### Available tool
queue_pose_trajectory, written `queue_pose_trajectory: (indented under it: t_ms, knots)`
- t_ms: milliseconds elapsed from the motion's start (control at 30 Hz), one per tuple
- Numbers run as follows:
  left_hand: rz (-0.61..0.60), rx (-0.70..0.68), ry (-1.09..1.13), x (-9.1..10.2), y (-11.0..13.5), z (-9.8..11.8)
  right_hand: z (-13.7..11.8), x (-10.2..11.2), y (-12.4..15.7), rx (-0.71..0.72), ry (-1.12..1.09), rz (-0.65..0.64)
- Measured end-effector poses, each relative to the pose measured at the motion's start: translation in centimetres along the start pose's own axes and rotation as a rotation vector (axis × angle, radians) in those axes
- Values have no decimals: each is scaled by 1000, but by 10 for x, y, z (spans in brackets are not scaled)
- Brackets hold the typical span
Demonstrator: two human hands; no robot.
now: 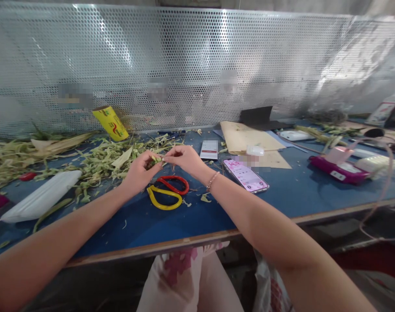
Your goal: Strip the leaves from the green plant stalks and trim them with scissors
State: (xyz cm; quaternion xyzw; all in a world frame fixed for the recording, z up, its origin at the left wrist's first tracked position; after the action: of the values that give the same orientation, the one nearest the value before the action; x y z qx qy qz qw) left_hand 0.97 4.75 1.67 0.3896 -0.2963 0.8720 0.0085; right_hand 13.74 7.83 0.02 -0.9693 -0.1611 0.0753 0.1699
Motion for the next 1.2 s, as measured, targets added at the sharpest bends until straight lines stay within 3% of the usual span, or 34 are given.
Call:
queue_pose_trajectory:
  t_ms: [367, 567, 700, 900, 1200]
  knots:
    - [-15, -41, -51, -1, 0, 2, 1, -1, 2, -119, -103, -1]
    - [23, -143, -176, 0, 0, 4, 2, 1, 5, -183, -231, 23]
    - [10, -223, -228, 0, 2, 11, 0, 1, 4, -134, -168, 37]
    - [-28, -217, -254, -1, 2, 13, 0, 0, 0, 38, 135, -9]
    - [2, -199, -219, -1, 2, 8, 2, 1, -2, 72, 132, -54]
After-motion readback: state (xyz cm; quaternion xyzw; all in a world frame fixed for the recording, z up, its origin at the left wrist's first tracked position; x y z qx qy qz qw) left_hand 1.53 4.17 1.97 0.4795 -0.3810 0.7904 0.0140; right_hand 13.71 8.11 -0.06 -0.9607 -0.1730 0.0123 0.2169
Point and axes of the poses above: each hand's wrist, its own y-axis away from the middle knuckle, its own x-axis out of the back of the hand, z = x × y, the point moved 6 cm from there along -y, towards the middle knuckle, and after that the axes turned 11 degrees about -y, right-handed, at the moved point
